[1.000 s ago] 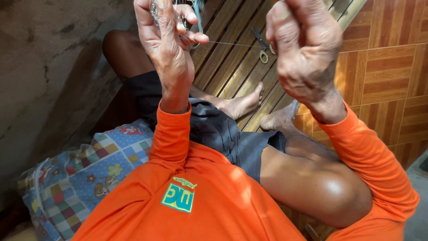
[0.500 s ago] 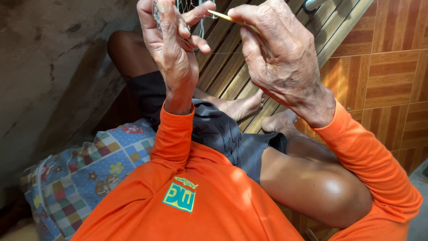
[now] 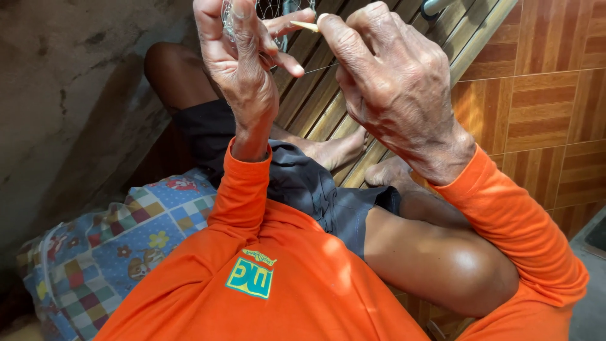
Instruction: Repairing a fishing net by threading a shuttle through the mesh and tying knots to fix holes.
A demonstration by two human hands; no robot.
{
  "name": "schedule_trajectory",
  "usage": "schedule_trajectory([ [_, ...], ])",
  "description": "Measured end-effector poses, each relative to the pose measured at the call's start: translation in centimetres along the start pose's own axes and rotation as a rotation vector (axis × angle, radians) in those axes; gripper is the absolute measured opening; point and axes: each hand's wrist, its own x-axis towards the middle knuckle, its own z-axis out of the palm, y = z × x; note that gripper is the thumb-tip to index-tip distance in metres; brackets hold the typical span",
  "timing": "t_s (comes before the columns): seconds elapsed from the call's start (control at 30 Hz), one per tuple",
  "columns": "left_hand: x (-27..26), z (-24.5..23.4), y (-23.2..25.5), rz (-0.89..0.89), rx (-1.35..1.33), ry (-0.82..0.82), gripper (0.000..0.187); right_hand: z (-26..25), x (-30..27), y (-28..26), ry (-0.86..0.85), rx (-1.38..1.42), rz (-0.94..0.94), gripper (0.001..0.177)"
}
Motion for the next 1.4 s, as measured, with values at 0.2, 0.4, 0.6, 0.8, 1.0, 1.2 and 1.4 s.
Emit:
schedule_trajectory([
  [0.2, 0.1, 0.0, 0.2, 0.006, 0.0, -0.058, 0.019, 0.4, 0.0, 0.5, -0.01, -0.14, -0.019, 0.033],
  [0.4, -0.1, -0.6, 0.2, -0.048, 0.059, -0.045, 0.023, 0.6, -0.1, 0.8, -0.059, -0.27, -0.068, 0.026],
  [0.6, -0.5, -2.2, -0.4, -0.14, 0.059, 0.001, 0.036, 0.4, 0.2, 0.8, -0.013, -0.327, -0.118, 0.022],
  [0.8, -0.1, -1.6, 0.0, -0.181, 0.082, 0.064, 0.033, -0.1, 0.5, 1.4, -0.023, -0.432, -0.207, 0.017],
  [1.0, 0.3, -0.7, 0.7, -0.17, 0.088, 0.003, 0.024, 0.3, 1.0, 2.8, 0.016, -0.505, -0.434, 0.017],
  [1.2, 0.7, 0.8, 1.7, -0.162, 0.152, 0.046, 0.02, 2.2, 1.3, 3.4, 0.092, -0.55, -0.59, 0.028],
  [1.4, 0.7, 0.8, 1.8, -0.097, 0.144, 0.056, 0.016, 2.8, 0.2, 3.1, 0.238, -0.296, -0.617, 0.026],
])
